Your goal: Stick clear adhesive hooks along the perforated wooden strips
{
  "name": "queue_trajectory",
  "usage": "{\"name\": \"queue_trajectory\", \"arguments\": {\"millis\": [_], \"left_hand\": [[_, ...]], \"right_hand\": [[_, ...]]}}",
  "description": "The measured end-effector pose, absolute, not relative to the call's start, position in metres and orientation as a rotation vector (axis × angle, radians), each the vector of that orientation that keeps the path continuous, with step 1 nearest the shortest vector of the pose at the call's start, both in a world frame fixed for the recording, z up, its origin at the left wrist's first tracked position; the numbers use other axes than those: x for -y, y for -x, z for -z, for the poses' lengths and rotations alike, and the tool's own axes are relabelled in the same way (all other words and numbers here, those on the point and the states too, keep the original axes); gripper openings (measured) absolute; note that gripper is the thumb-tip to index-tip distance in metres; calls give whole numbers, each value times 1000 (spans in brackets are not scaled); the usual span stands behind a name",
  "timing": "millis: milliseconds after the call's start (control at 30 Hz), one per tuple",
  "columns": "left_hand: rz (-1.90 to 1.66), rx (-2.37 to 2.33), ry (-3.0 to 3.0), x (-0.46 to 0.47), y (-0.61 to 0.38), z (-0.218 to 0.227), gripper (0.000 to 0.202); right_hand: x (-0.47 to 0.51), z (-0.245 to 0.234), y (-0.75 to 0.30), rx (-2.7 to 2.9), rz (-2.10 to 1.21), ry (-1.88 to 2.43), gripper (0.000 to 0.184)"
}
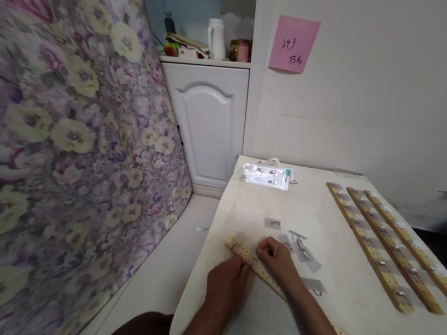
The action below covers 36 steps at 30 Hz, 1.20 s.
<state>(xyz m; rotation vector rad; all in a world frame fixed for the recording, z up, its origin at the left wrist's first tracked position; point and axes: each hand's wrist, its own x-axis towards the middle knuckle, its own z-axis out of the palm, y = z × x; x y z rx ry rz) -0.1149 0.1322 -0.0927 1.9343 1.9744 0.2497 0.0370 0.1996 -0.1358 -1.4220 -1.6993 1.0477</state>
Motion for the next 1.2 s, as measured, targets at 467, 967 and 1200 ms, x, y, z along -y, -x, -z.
{"name": "queue_trajectory", "arguments": {"millis": [467,967,1200], "left_hand": [[-257,-1997,-1901,-134,115,97,29],[-281,-1970,-1871,-134,115,94,28],[-268,-1987,-1894,-135,115,95,27]], "right_hand": [[-198,138,-37,1700,-1075,1387,18],[-200,143,-33,1708,-1058,1429,23],[-199,138,-33,1703,-1055,1454,24]]}}
